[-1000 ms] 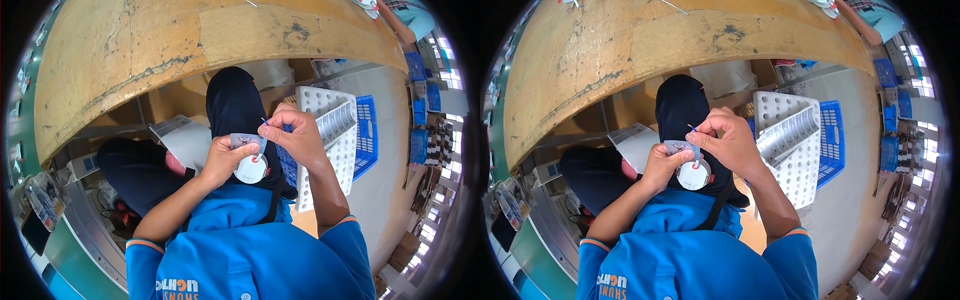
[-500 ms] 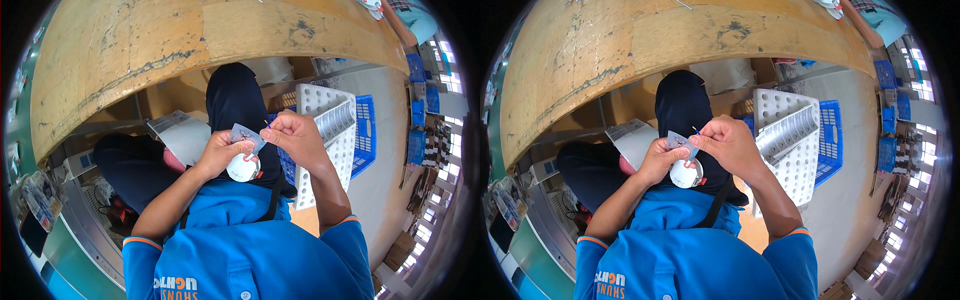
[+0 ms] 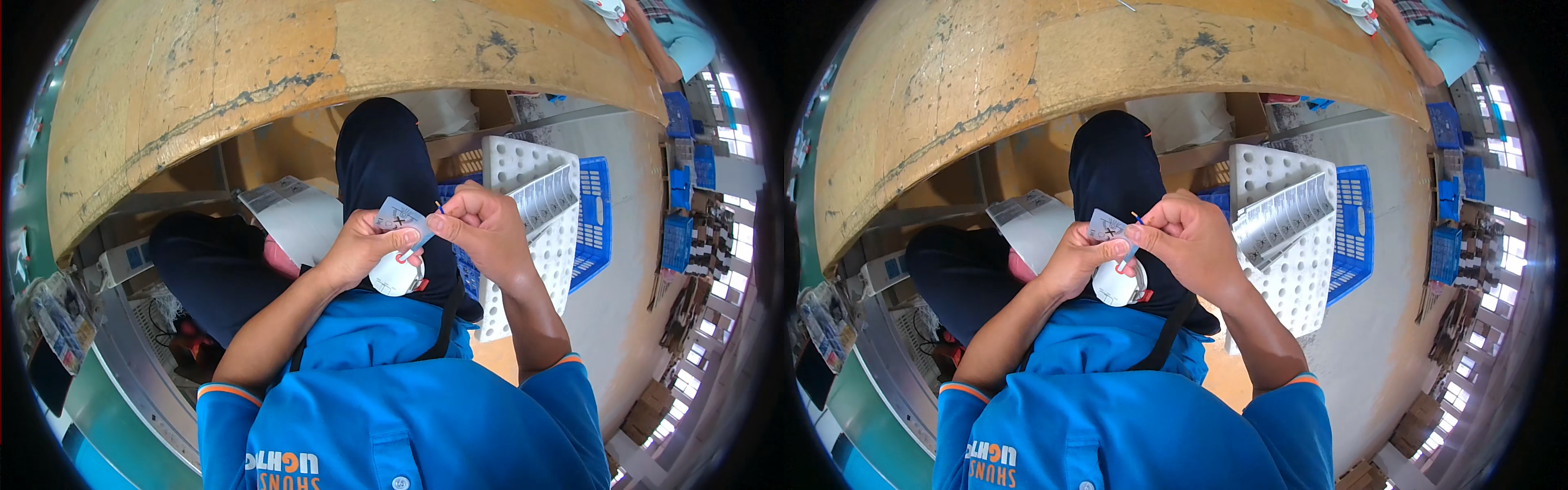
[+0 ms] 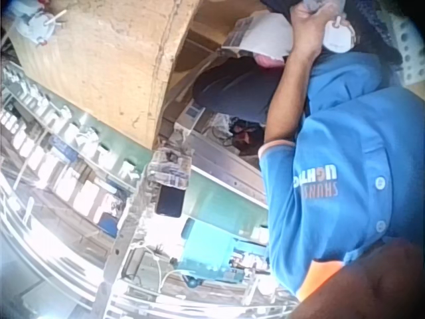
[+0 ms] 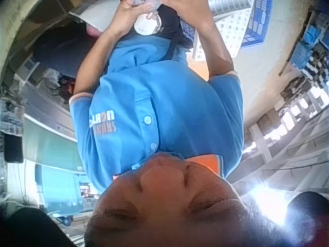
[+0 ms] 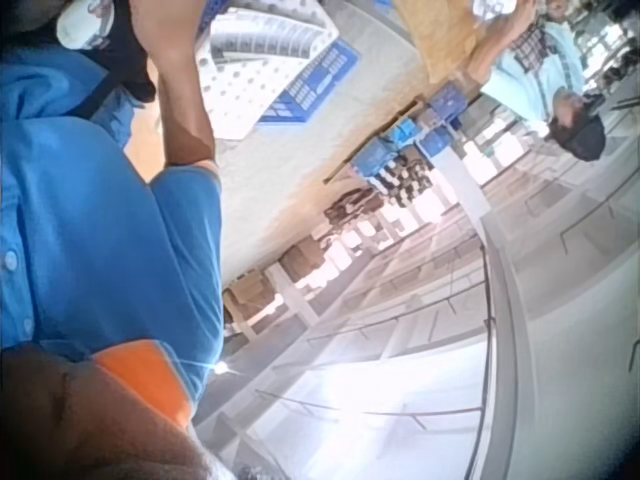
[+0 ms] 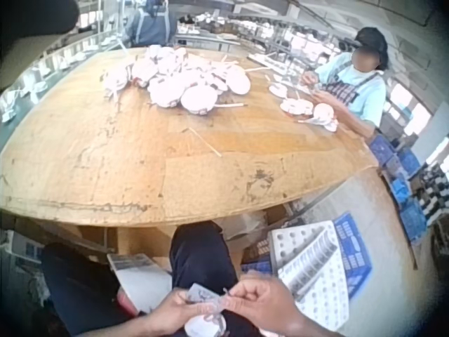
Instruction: The person applies specification labels to LED light fixtures by hand, then organizes them at a factory workbench.
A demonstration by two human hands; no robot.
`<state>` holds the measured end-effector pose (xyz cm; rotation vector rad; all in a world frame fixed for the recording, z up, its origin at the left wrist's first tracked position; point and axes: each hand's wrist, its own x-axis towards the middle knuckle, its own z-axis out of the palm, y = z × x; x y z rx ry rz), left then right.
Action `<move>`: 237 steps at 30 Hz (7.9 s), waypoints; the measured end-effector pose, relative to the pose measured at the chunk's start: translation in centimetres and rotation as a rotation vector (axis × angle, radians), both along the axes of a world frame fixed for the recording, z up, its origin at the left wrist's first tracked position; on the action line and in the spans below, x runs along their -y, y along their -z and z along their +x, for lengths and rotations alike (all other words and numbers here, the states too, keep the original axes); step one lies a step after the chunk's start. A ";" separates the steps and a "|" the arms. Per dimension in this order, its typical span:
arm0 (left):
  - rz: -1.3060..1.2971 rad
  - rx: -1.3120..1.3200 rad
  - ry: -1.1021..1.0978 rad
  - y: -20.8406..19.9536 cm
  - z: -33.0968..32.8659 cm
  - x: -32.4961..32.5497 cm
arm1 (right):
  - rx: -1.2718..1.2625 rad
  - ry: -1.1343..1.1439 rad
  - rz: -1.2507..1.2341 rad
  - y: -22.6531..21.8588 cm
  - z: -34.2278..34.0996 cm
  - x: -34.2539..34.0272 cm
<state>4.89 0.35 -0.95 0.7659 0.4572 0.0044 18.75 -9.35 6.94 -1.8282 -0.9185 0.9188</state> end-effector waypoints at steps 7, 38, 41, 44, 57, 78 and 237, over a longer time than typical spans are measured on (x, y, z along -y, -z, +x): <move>0.109 0.000 0.042 -0.2 -0.1 -0.1 | -0.098 0.026 -0.018 -0.1 0.2 -0.1; -0.002 0.100 -0.003 0.5 -0.3 0.2 | -0.335 0.041 -0.149 -0.6 0.3 0.5; 0.011 0.067 -0.005 0.6 -0.4 0.2 | -0.311 0.044 -0.147 -0.5 0.0 0.5; 0.026 0.037 -0.018 0.7 -0.4 0.2 | -0.244 0.022 -0.055 0.1 -0.2 0.8; 0.065 0.117 0.070 1.8 -0.5 -0.3 | -0.331 0.051 -0.120 0.6 0.5 0.5; 0.013 -0.021 0.047 0.1 -0.3 -0.2 | -0.399 0.108 -0.161 0.6 0.6 0.4; 0.344 0.093 -0.474 -3.4 -3.0 3.1 | 0.554 -0.101 0.286 -1.6 -1.1 -1.9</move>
